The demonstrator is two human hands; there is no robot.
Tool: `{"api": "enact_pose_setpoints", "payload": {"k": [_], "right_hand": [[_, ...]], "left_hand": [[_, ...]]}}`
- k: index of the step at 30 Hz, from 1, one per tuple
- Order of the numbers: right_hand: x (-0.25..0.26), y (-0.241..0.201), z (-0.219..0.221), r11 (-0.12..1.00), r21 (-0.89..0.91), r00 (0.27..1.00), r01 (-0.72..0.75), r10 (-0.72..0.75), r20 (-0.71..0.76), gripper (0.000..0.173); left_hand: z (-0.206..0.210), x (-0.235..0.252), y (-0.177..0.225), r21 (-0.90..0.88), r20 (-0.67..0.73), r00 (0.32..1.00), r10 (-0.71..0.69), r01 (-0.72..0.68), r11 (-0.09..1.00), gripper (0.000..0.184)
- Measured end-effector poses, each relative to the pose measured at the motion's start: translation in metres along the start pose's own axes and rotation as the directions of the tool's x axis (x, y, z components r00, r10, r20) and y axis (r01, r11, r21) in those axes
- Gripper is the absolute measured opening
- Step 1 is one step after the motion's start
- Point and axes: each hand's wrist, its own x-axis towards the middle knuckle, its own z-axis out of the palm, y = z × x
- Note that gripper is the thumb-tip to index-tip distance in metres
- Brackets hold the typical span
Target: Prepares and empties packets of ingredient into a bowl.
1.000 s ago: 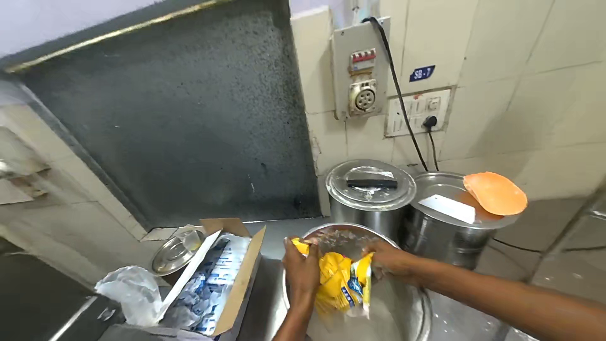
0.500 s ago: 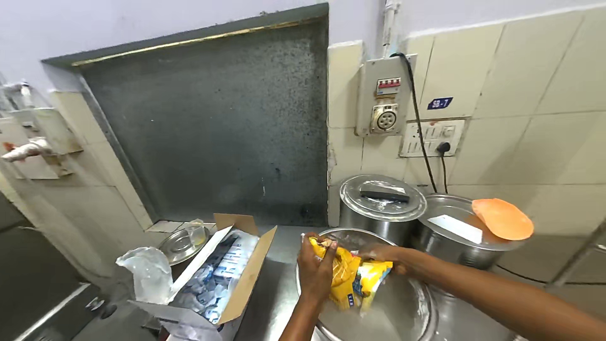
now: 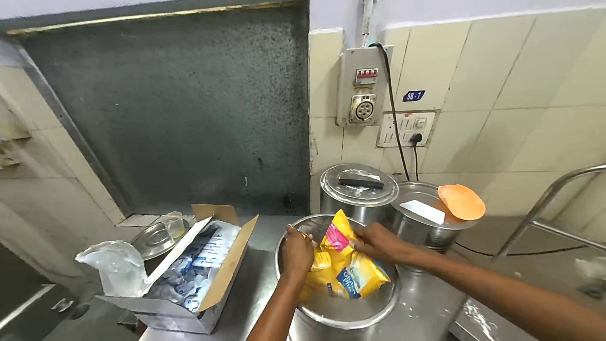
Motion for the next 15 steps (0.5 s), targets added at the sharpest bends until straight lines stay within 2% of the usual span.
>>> {"api": "enact_pose_setpoints", "payload": {"k": [2, 4, 7, 9, 10, 13, 15], "right_hand": [[-0.006, -0.003, 0.008, 0.998, 0.019, 0.997, 0.054, -0.053, -0.050, 0.033], [-0.003, -0.005, 0.016, 0.996, 0.071, 0.991, 0.056, -0.047, -0.122, 0.032], [-0.003, -0.008, 0.021, 0.992, 0.089, 0.991, 0.086, -0.076, -0.112, 0.032], [-0.001, -0.016, 0.018, 0.980, 0.190, 0.974, 0.063, -0.018, -0.228, 0.026], [0.000, -0.018, 0.018, 0.976, 0.211, 0.971, 0.061, -0.009, -0.238, 0.025], [0.000, -0.016, 0.019, 0.980, 0.170, 0.988, 0.103, -0.081, -0.131, 0.027], [0.002, -0.019, 0.011, 0.975, 0.221, 0.976, 0.038, 0.011, -0.216, 0.023]], "left_hand": [[0.002, 0.000, -0.001, -0.001, -0.022, 0.999, 0.023, -0.024, 1.000, 0.067], [0.000, 0.000, 0.000, -0.025, -0.046, 0.999, 0.018, -0.019, 1.000, 0.070], [0.004, -0.002, -0.001, -0.023, -0.054, 0.998, 0.012, -0.013, 1.000, 0.071], [0.000, -0.001, 0.000, -0.059, -0.083, 0.997, 0.000, -0.005, 0.998, 0.069], [-0.001, -0.001, 0.000, -0.081, -0.086, 0.996, -0.007, 0.000, 0.997, 0.069], [0.002, -0.001, -0.002, -0.053, -0.036, 0.999, 0.038, -0.040, 0.998, 0.070], [-0.002, 0.000, -0.002, -0.111, -0.044, 0.998, 0.036, -0.041, 0.993, 0.069]]}}
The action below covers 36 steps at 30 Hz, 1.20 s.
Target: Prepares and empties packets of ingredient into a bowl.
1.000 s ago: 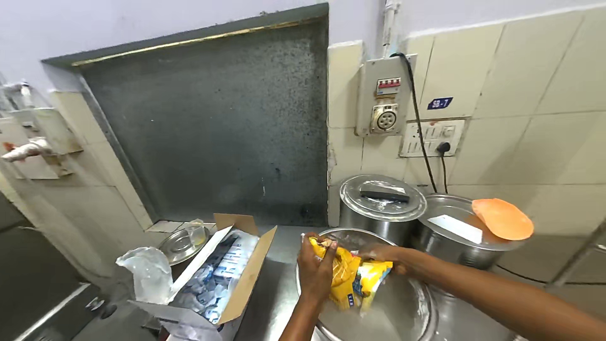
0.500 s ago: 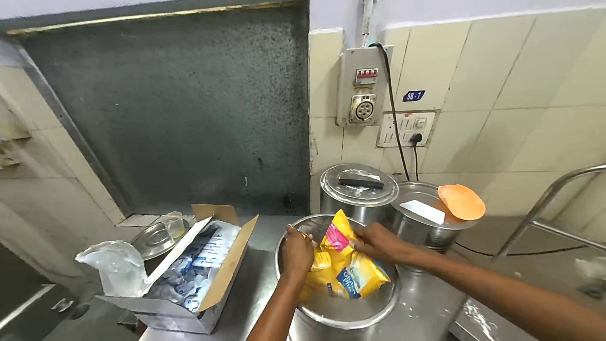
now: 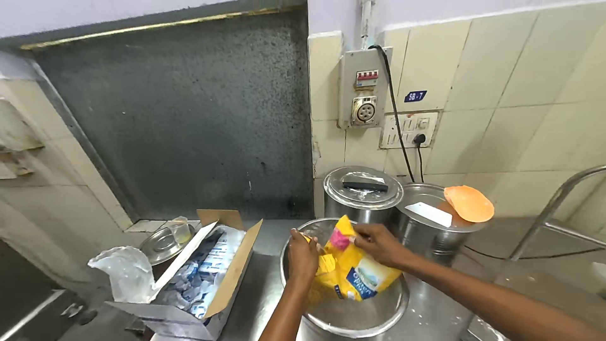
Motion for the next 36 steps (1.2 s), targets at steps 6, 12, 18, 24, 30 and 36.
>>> {"api": "enact_pose_setpoints", "payload": {"k": [6, 12, 18, 24, 30, 36], "right_hand": [[0.001, 0.000, -0.004, 0.992, -0.103, 0.997, -0.075, 0.076, 0.011, 0.030], [0.001, 0.003, -0.001, 0.971, -0.053, 0.968, -0.232, 0.236, 0.081, 0.036], [-0.006, -0.009, 0.006, 0.975, -0.027, 0.975, -0.221, 0.221, -0.021, 0.028], [-0.007, -0.012, -0.005, 0.957, 0.051, 0.957, -0.287, 0.288, -0.030, 0.025], [-0.001, -0.015, -0.005, 0.936, 0.093, 0.940, -0.339, 0.341, 0.000, 0.025], [0.007, -0.009, -0.007, 0.927, 0.082, 0.929, -0.367, 0.370, -0.029, 0.028]], "left_hand": [[-0.004, 0.004, 0.000, -0.136, 0.058, 0.998, -0.003, 0.011, 0.991, 0.072], [-0.007, 0.006, -0.001, -0.262, 0.122, 0.993, 0.001, 0.031, 0.965, 0.057], [-0.005, 0.008, -0.004, -0.252, 0.061, 0.993, 0.099, -0.081, 0.964, 0.056], [-0.006, 0.010, -0.003, -0.239, 0.013, 0.996, 0.086, -0.080, 0.968, 0.057], [-0.005, 0.009, -0.006, -0.378, -0.006, 0.996, 0.084, -0.080, 0.922, 0.055], [-0.003, 0.011, -0.011, -0.388, 0.019, 0.999, 0.040, -0.030, 0.921, 0.054]]}}
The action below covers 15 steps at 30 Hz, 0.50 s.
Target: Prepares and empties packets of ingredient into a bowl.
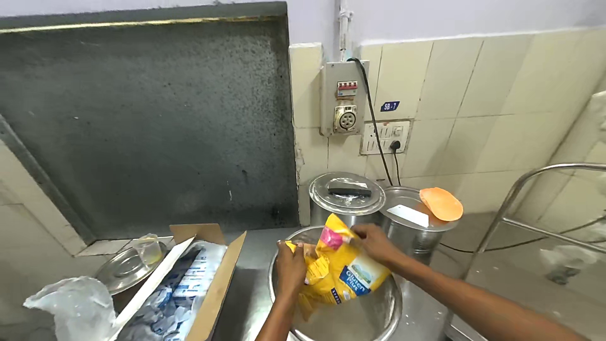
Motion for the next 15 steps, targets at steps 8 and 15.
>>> {"api": "enact_pose_setpoints", "payload": {"k": [8, 15], "right_hand": [[0.010, 0.024, -0.022, 0.982, 0.127, 0.985, -0.139, 0.150, -0.082, 0.013], [-0.008, 0.038, -0.030, 0.908, 0.397, 0.979, -0.135, 0.185, -0.089, 0.019]], "left_hand": [[0.000, -0.008, 0.011, 0.116, -0.060, 0.990, -0.128, 0.135, 0.984, 0.051], [-0.004, -0.013, 0.004, -0.236, -0.069, 0.993, -0.098, 0.079, 0.968, 0.041]]}}
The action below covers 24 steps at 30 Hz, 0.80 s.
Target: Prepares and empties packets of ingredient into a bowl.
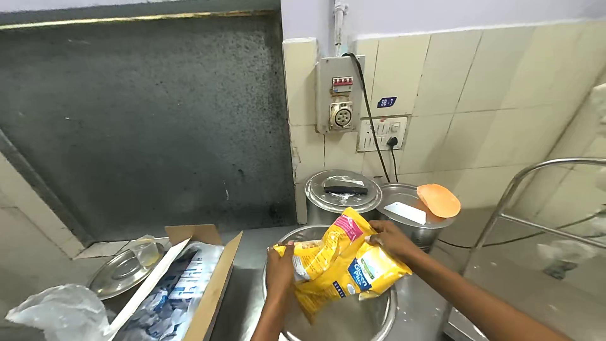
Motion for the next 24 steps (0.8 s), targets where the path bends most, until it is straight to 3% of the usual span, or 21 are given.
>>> {"api": "enact_pose_setpoints", "payload": {"k": [2, 4, 8, 11, 13, 16, 18, 21, 24], "right_hand": [[-0.001, 0.004, -0.009, 0.998, 0.039, 0.999, -0.042, 0.043, -0.030, 0.016], [0.000, 0.014, -0.020, 0.996, 0.049, 0.996, -0.079, 0.081, -0.038, 0.017], [0.002, 0.030, -0.031, 0.985, 0.101, 0.988, -0.141, 0.146, -0.049, 0.013], [-0.006, 0.027, -0.015, 0.978, 0.109, 0.982, -0.180, 0.185, -0.036, 0.015], [-0.014, 0.024, -0.001, 0.993, 0.063, 0.993, -0.101, 0.104, -0.047, 0.019], [-0.022, 0.009, 0.011, 0.970, -0.229, 0.995, 0.076, -0.059, 0.081, 0.030], [-0.029, -0.010, 0.023, 0.899, -0.391, 0.972, 0.198, -0.130, 0.194, 0.038], [-0.029, -0.025, 0.037, 0.868, -0.422, 0.962, 0.262, -0.197, 0.191, 0.034], [-0.025, -0.028, 0.041, 0.868, -0.419, 0.957, 0.266, -0.188, 0.219, 0.035]], "left_hand": [[-0.012, -0.005, -0.007, -0.299, 0.106, 0.994, 0.017, 0.016, 0.954, 0.019], [-0.029, -0.007, -0.009, -0.338, 0.274, 0.959, 0.077, 0.021, 0.941, 0.030], [-0.034, -0.011, -0.003, -0.028, 0.408, 0.913, 0.029, -0.019, 0.999, 0.032], [-0.024, -0.004, 0.003, 0.047, 0.314, 0.946, 0.084, -0.103, 0.994, 0.022], [-0.019, 0.002, 0.018, 0.140, 0.233, 0.961, 0.146, -0.182, 0.973, 0.016], [-0.007, -0.002, 0.057, 0.367, 0.189, 0.949, 0.253, -0.307, 0.878, 0.022], [0.008, -0.003, 0.074, 0.489, 0.240, 0.912, 0.332, -0.409, 0.770, 0.022], [0.029, -0.002, 0.085, 0.633, 0.371, 0.865, 0.338, -0.502, 0.589, 0.026], [0.037, 0.006, 0.079, 0.702, 0.376, 0.868, 0.324, -0.496, 0.511, 0.032]]}}
